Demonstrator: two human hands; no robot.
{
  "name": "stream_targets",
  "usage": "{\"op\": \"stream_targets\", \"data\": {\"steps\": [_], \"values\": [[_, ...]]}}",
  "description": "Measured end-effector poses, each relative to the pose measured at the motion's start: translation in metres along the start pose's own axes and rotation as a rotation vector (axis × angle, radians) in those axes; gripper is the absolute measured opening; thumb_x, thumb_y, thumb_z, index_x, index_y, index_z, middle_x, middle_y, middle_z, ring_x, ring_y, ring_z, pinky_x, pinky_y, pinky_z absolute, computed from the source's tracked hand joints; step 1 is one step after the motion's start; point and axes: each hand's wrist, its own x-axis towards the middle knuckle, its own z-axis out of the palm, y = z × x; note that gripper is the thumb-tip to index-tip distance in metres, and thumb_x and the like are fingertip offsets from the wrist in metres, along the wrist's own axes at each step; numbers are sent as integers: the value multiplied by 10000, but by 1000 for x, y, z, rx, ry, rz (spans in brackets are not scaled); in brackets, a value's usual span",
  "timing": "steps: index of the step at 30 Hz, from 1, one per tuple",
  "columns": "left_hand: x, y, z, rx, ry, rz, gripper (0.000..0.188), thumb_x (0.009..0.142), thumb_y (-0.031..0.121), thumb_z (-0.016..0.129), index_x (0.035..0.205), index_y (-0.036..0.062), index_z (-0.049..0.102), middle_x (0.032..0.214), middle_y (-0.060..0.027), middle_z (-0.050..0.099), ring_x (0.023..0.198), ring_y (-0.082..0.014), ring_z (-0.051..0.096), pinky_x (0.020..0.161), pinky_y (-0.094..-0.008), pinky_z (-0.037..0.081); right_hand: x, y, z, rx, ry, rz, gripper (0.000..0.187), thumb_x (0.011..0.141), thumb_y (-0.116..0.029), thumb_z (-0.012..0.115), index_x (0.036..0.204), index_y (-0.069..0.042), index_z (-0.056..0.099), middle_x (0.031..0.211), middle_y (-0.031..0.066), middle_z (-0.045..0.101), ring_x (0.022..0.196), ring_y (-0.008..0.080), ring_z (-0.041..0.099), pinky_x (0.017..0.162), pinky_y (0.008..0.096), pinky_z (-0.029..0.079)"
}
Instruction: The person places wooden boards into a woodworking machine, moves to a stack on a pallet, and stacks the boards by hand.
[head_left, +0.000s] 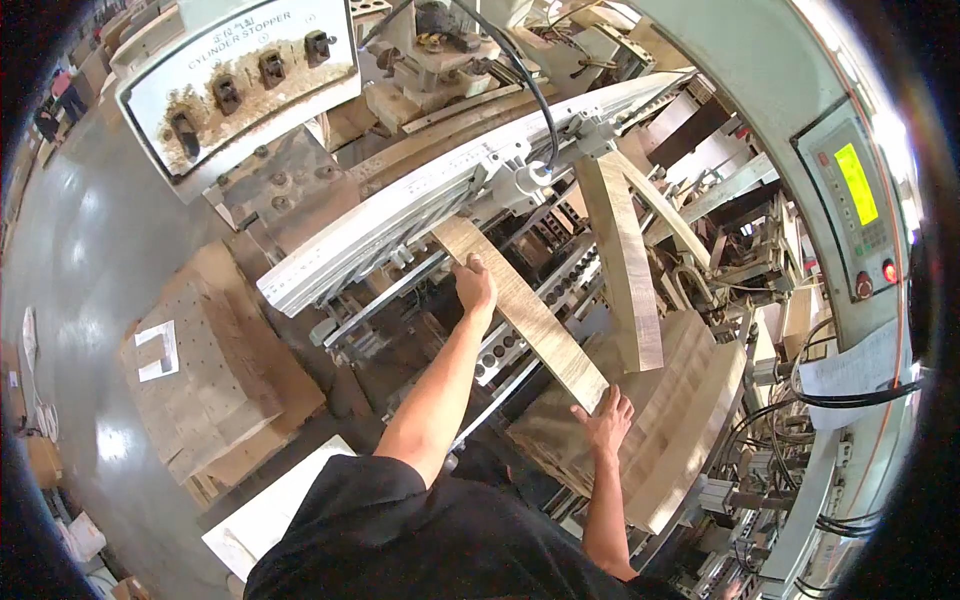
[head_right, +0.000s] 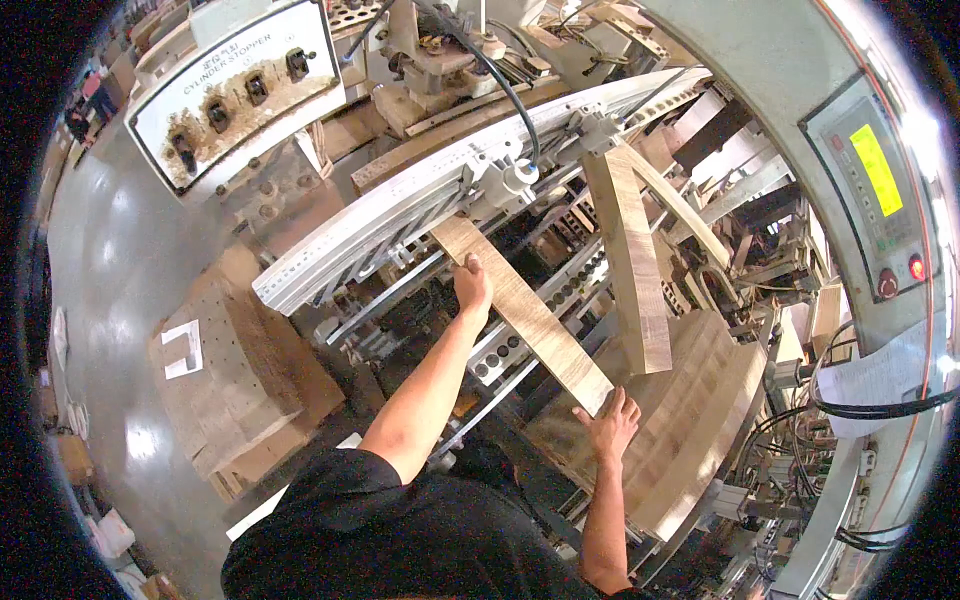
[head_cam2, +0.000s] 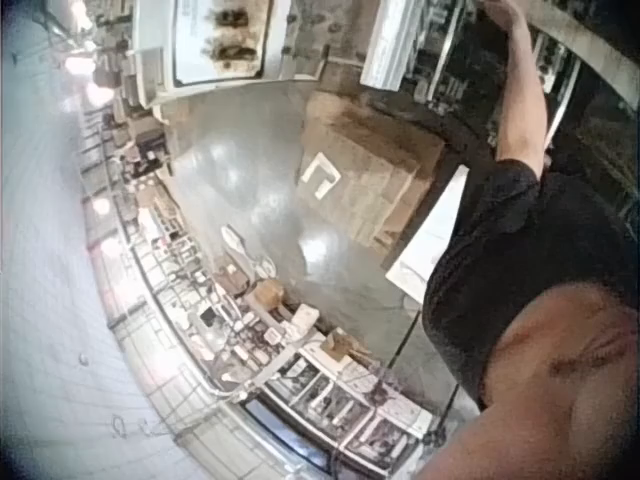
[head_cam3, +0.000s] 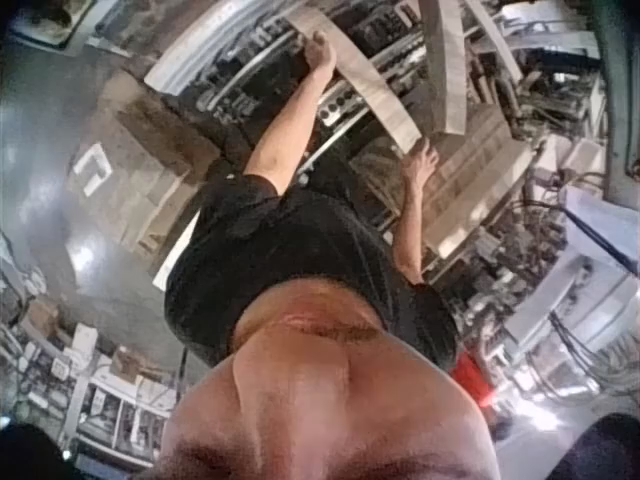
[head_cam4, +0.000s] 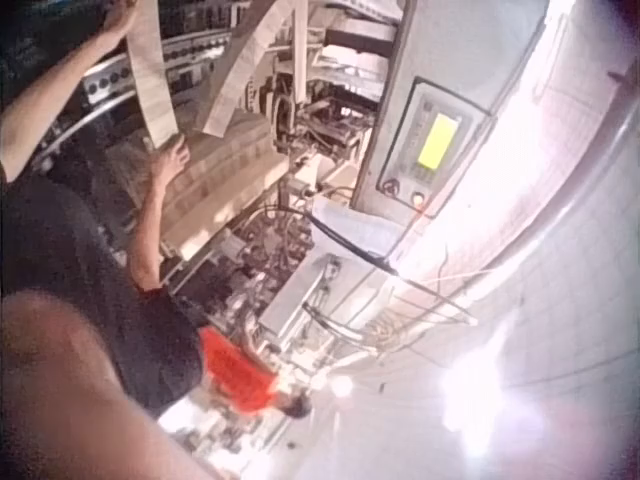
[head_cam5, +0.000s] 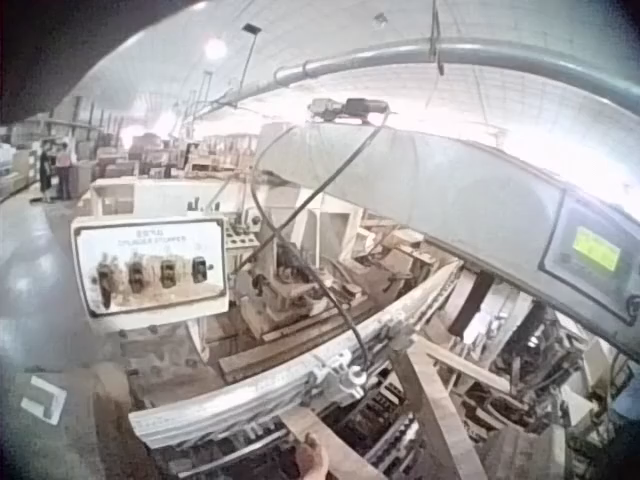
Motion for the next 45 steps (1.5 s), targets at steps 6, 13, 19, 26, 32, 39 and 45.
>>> {"op": "stream_targets", "data": {"steps": [6, 13, 19, 26, 32, 39, 45], "values": [[2, 25, 12, -143, 386, 40, 575, 1024, 309, 440, 1291, -195, 369, 1109, -395, 608, 1071, -460, 620, 894, -468, 510, 14, -20, 15, -3, 118, -36, 1061, 601, -623, 832, 1408, -68, 426, 1299, 196, 500, 1241, 400, 433, 1014, 520, 395], [2, 18, 18, -157, 392, 72, 527, 1028, 350, 453, 1199, -149, 451, 1089, -373, 613, 1021, -482, 621, 858, -505, 503, 12, -18, -2, 24, 89, -56, 1051, 618, -643, 807, 1416, -81, 416, 1310, 201, 493, 1268, 397, 414, 1026, 525, 371], [2, 15, 16, -195, 327, 38, 574, 1029, 328, 430, 1330, -156, 362, 1130, -372, 610, 1065, -472, 618, 895, -492, 508, 10, -22, -16, 2, 30, -33, 1060, 605, -690, 783, 1423, -116, 429, 1351, 163, 497, 1323, 363, 407, 1115, 628, 228], [-24, 23, 28, -245, 316, 77, 465, 1032, 270, 431, 1269, -130, 424, 1182, -351, 598, 1094, -454, 609, 916, -488, 484, 7, 20, 10, -33, 90, -42, 1130, 544, -763, 766, 1409, -106, 452, 1304, 187, 514, 1281, 370, 436, 1096, 628, 226], [-6, 24, 21, -306, 345, 44, 504, 1031, 288, 471, 1234, -173, 442, 1176, -336, 619, 1106, -409, 627, 900, -442, 509, 17, -3, 6, 9, 148, -122, 1096, 550, -737, 779, 1371, -77, 473, 1215, 194, 535, 1172, 386, 472, 1054, 505, 312], [16, 7, 21, -376, 373, 132, 541, 1038, 286, 459, 1291, -186, 382, 1211, -350, 595, 1137, -408, 612, 937, -429, 498, 15, -17, -6, 68, 71, -85, 1035, 585, -637, 831, 1380, -83, 469, 1238, 171, 514, 1203, 374, 451, 1052, 498, 328], [-4, 24, 19, -291, 388, 93, 539, 1030, 281, 460, 1300, -177, 379, 1191, -365, 591, 1117, -442, 605, 939, -453, 488, 13, -12, -4, 37, 106, -88, 1011, 595, -607, 837, 1375, -80, 468, 1231, 169, 517, 1195, 379, 450, 1053, 498, 331]]}}
